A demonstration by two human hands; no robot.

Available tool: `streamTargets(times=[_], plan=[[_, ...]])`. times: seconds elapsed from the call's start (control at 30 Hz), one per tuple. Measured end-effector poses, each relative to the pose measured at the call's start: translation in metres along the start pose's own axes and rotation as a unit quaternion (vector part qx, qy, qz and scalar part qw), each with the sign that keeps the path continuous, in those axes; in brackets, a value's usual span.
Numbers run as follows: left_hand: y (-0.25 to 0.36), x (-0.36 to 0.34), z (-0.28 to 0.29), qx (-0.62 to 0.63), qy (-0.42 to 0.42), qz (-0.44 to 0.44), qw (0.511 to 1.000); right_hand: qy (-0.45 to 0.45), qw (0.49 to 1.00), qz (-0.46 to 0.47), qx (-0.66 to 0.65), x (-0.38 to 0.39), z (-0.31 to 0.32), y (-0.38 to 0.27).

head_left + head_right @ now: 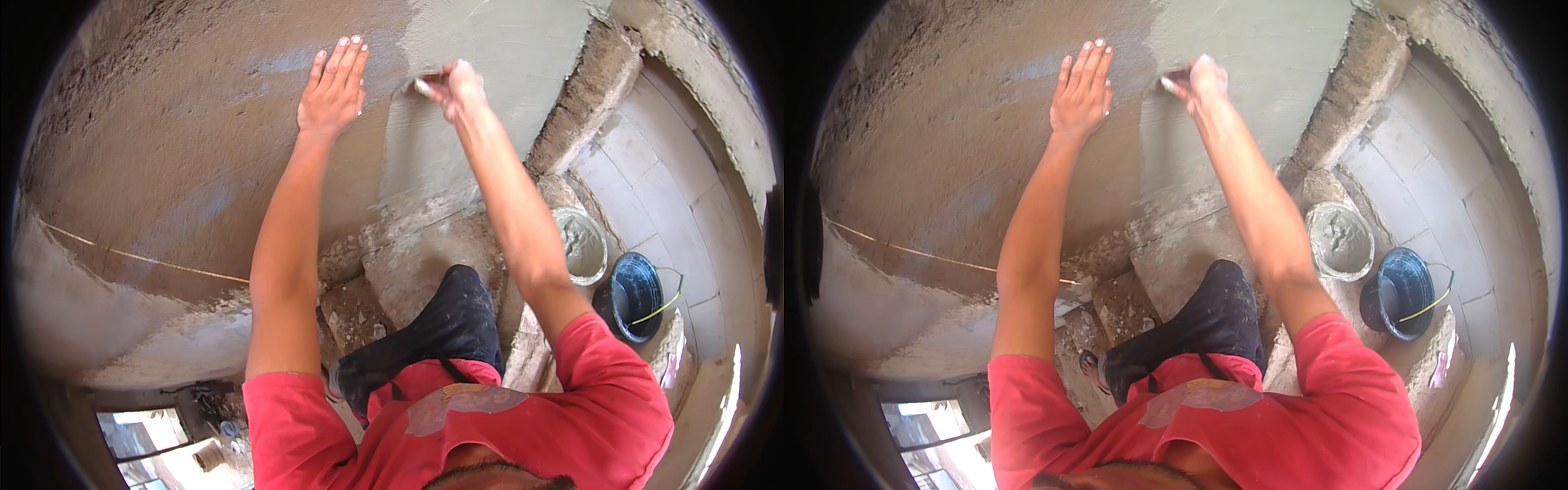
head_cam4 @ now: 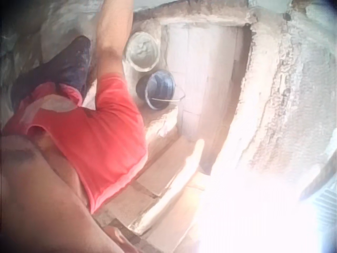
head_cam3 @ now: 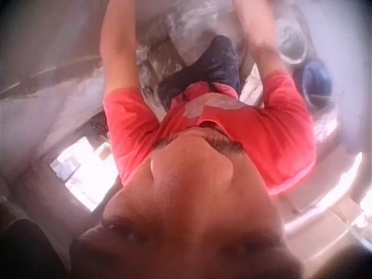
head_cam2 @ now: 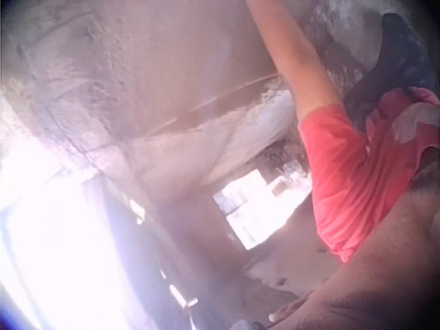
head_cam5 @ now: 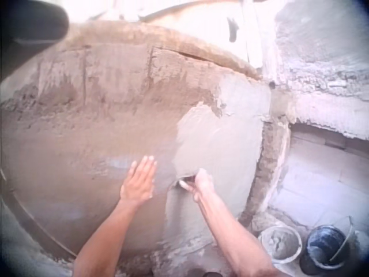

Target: The person scoops water from a bucket and splashes it onto a curved concrete wall, then uses a trowel to apply and smooth cement plaster over the wetted surface. The person repeatedly scoops and spreads plaster, working along the wall and occasionally adjusting position on the stairs.

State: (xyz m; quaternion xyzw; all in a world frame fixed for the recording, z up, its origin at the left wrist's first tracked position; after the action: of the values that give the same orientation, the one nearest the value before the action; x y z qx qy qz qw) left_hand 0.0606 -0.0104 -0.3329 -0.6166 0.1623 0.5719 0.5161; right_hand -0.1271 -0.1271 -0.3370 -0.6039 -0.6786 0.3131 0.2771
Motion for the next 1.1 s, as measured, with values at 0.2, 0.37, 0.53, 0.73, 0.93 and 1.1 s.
streamTargets(times=[0.2,0.37,0.53,0.73,0.93,1.1], plan=[[-0.002,0.0,0.002,0.01,0.002,0.0,1.0,-0.091,0.991,0.098,-0.008,-0.019,-0.062,-0.113],[-0.001,0.001,0.001,0.01,-0.009,0.002,1.0,-0.066,0.986,0.144,-0.042,0.0,0.001,-0.138],[0.001,0.0,-0.004,0.018,-0.024,0.011,0.999,0.006,0.992,0.111,-0.058,0.029,0.135,-0.049],[0.007,-0.001,-0.009,-0.04,0.007,0.009,0.999,0.197,0.978,-0.072,0.013,0.03,0.294,0.139],[0.012,-0.002,-0.009,-0.077,0.024,0.01,0.997,0.271,0.945,-0.182,-0.009,0.016,0.335,0.253],[0.012,0.0,-0.01,-0.073,0.003,0.016,0.997,0.266,0.955,-0.122,-0.049,-0.011,0.299,0.229]])
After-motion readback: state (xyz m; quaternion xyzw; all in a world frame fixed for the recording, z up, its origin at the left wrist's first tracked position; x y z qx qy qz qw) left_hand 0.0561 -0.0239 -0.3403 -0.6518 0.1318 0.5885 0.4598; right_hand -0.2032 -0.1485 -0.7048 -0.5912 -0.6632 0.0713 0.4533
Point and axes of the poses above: each hand's wrist, its own x-axis away from the middle knuckle, its own z-axis out of the back of the hand, y = z × x, the point moved 5 cm from there along -x, towards the middle knuckle, and after that the axes turned 12 degrees about -x, right-handed, at the moved point
